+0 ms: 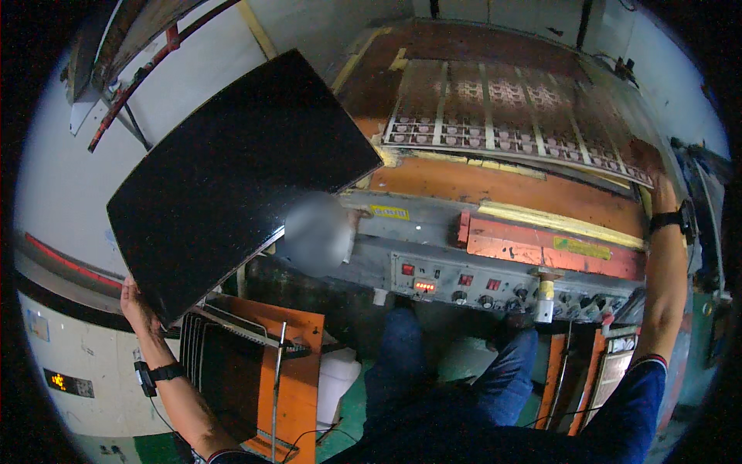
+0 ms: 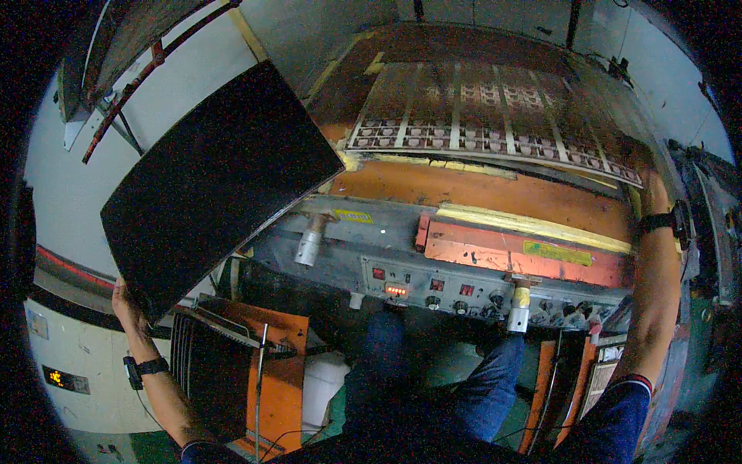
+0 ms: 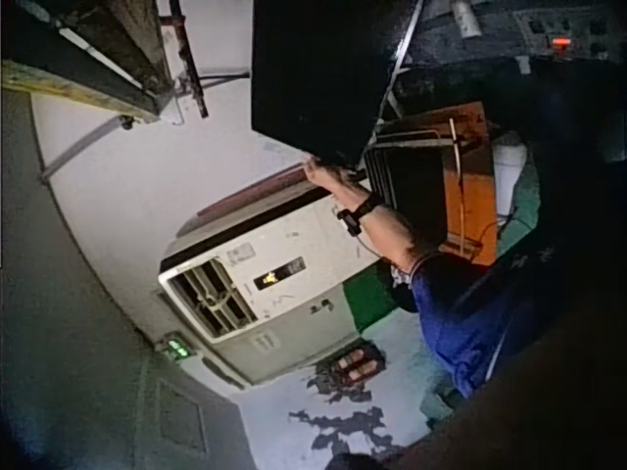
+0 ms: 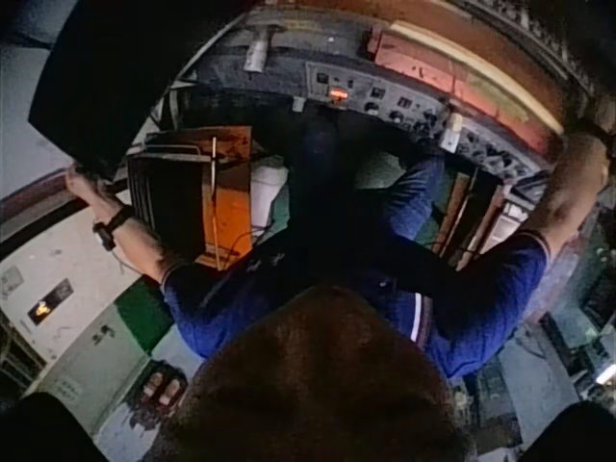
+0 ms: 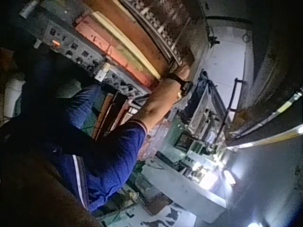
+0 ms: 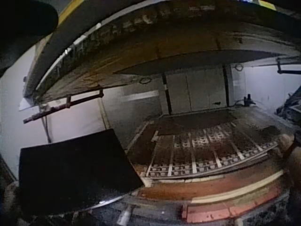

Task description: Operates an industrial printing press by loading panels and inspecting printed output sheets.

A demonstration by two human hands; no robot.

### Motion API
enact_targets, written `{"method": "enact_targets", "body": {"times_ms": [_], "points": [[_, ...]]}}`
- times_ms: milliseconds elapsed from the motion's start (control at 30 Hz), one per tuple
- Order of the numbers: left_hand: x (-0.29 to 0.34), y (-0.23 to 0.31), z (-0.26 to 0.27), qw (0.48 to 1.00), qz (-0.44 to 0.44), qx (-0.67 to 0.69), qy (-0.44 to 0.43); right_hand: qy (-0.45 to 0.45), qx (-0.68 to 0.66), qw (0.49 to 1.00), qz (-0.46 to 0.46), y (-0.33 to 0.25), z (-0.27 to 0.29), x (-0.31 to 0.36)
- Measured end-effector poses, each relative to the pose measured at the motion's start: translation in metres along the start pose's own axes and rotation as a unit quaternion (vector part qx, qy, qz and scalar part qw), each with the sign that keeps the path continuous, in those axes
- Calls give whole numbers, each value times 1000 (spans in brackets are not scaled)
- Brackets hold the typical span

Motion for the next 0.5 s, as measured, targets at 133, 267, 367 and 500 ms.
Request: {"method": "enact_targets", "body": {"times_ms": [133, 267, 367, 500], "points": [[-1, -3, 4, 1000, 17, 9, 11, -4, 10, 1000, 0, 2, 1, 3], [-1, -1, 6, 999, -8, -31, 33, -10, 25, 1000, 3, 1, 0, 3], [0, -2, 6, 999, -6, -10, 30, -15, 39, 999, 5, 0, -1, 0], [2, -1, 3, 1000, -16, 3, 4, -28, 108, 994, -22, 2, -3, -8]]}}
Point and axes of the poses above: each hand's wrist, its own x-axis away from the middle knuckle, its own z-axis out of the back of the hand, y = z × x, the point moved 4 cm from there along -x, towards the middle knuckle, and after that the axes turned 4 degrees about y, right-handed, at the moved point
